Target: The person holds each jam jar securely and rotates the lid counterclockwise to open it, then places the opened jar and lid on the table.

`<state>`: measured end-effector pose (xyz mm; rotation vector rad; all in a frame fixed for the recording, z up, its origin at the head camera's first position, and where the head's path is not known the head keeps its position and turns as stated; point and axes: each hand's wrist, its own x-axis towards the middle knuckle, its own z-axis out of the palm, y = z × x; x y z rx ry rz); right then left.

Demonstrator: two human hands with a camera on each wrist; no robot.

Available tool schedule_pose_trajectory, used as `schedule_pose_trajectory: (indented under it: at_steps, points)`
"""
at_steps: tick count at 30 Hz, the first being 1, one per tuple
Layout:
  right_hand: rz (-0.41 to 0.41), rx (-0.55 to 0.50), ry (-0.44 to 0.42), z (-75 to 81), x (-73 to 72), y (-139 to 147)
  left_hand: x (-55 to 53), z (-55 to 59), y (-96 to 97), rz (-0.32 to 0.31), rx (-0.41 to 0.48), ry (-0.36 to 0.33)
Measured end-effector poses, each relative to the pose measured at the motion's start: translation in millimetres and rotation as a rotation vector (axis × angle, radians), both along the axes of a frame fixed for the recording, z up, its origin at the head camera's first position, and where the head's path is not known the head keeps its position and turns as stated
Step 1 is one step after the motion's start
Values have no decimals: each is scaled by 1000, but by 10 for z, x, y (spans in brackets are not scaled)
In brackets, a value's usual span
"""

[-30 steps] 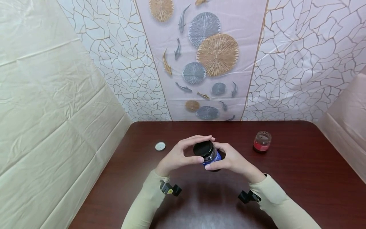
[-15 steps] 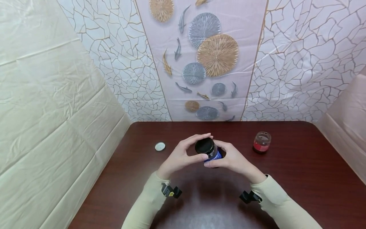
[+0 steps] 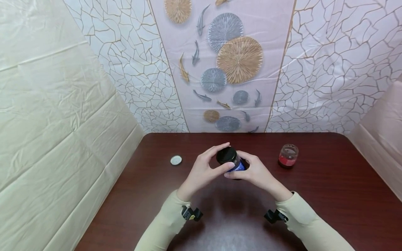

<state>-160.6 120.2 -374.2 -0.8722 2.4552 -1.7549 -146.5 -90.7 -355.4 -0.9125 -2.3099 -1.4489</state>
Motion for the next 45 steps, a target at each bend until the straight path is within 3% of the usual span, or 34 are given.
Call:
schedule_pose_trajectory:
  at_steps: [8, 20, 26, 35, 45]
  points:
    - [-2, 5, 1, -7, 3, 19, 7, 0, 9, 5, -22, -15]
    - [112, 2, -15, 22, 35, 89, 14, 51, -187, -138, -132, 31]
    - [155, 1, -30, 39, 51, 85, 28, 76, -275, -190, -147, 19]
    - [188, -12, -4, 31, 46, 90, 46, 73, -321, -197, -170, 52]
    - [187, 5, 15, 48, 37, 95, 89, 86, -355, -160, -212, 85]
